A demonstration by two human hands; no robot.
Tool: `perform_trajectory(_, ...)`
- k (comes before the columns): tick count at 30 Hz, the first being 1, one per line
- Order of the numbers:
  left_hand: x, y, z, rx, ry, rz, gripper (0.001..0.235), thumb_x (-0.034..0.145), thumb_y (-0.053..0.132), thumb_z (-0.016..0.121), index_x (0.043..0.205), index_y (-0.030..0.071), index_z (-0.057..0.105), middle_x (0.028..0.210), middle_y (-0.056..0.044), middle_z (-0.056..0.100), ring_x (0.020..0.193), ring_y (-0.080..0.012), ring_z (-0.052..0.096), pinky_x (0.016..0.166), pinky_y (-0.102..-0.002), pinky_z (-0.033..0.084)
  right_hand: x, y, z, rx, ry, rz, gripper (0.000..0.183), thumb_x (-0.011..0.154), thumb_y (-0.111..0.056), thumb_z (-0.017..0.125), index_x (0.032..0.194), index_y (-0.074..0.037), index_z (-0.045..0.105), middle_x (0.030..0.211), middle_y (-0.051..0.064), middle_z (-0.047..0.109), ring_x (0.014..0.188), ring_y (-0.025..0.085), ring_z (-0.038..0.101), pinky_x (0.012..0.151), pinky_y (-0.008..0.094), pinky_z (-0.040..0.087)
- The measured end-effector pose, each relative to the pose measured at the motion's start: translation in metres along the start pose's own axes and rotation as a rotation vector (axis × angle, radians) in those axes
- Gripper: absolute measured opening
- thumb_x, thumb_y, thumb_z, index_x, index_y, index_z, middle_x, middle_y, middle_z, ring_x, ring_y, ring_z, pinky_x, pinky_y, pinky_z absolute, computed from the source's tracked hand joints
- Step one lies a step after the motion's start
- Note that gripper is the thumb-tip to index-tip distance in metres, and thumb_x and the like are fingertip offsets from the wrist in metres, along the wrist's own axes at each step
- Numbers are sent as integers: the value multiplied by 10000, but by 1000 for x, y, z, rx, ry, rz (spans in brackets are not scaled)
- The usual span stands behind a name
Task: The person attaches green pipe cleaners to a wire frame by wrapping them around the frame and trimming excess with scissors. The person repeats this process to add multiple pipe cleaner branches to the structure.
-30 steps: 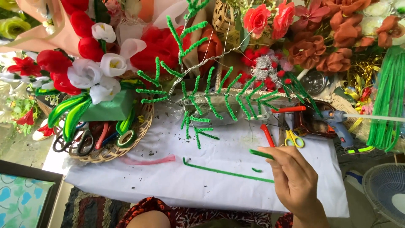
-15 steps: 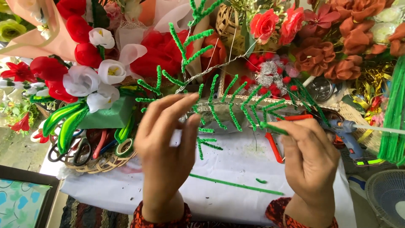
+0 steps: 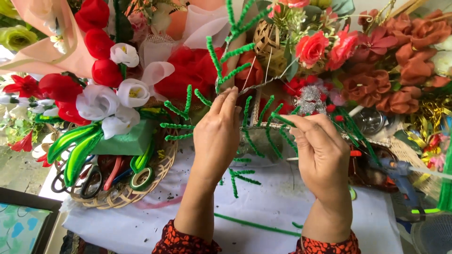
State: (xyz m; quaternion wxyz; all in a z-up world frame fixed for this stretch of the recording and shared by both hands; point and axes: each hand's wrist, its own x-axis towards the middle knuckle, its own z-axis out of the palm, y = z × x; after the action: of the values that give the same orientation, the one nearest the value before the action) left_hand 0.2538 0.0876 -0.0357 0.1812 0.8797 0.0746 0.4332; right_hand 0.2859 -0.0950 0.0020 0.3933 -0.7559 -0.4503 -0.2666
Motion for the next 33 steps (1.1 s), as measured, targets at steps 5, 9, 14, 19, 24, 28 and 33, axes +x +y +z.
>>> perform_trajectory(5,2,-2,2,7,-7,-33,368,844,20,602,1207,80,615,1131,-64,632,787,-281,671,481,-401,507,13,-1,15,-12,19,-41,213,983,41,519,1175,53,610,987,161,628,768,215,611,685,292,511)
perform_trajectory(9,-2,2,1,58,43,4,282,888,79,615,1162,130,659,1046,-11,648,705,-236,656,440,-352,457,12,3,25,-90,28,-42,239,988,67,553,1200,5,644,1026,144,550,826,220,578,724,303,509)
perform_trajectory(14,-3,12,-8,30,37,60,201,936,104,601,1126,82,661,1002,-32,659,703,-227,655,453,-322,445,10,6,28,-116,68,-33,231,1003,62,556,1218,35,633,1076,160,532,804,194,568,749,299,513)
perform_trajectory(19,-4,22,-28,-44,-4,79,192,981,152,543,1114,66,652,1044,-36,679,825,-214,680,578,-301,504,12,9,31,-172,23,-42,274,975,18,619,1248,38,613,1260,175,510,845,214,604,780,345,525)
perform_trajectory(24,-6,29,-44,-119,-123,155,280,960,134,560,1200,-8,590,1185,-148,656,1099,-246,645,833,-353,531,19,3,38,-126,1,-82,175,975,6,590,1141,33,635,1093,164,590,976,286,632,852,371,537)
perform_trajectory(28,-4,50,-86,-271,-161,222,251,968,56,504,1206,-7,553,1238,-186,616,1088,-302,646,916,-380,506,13,14,41,-91,24,-40,208,972,48,505,1111,17,656,1096,158,600,965,268,637,877,356,538)
perform_trajectory(33,6,120,-115,856,-214,182,687,865,479,199,1342,37,419,1323,-67,498,304,-29,309,268,-206,203,15,7,35,-61,-20,-84,191,952,101,631,1132,40,640,1064,179,580,966,301,611,872,371,524)
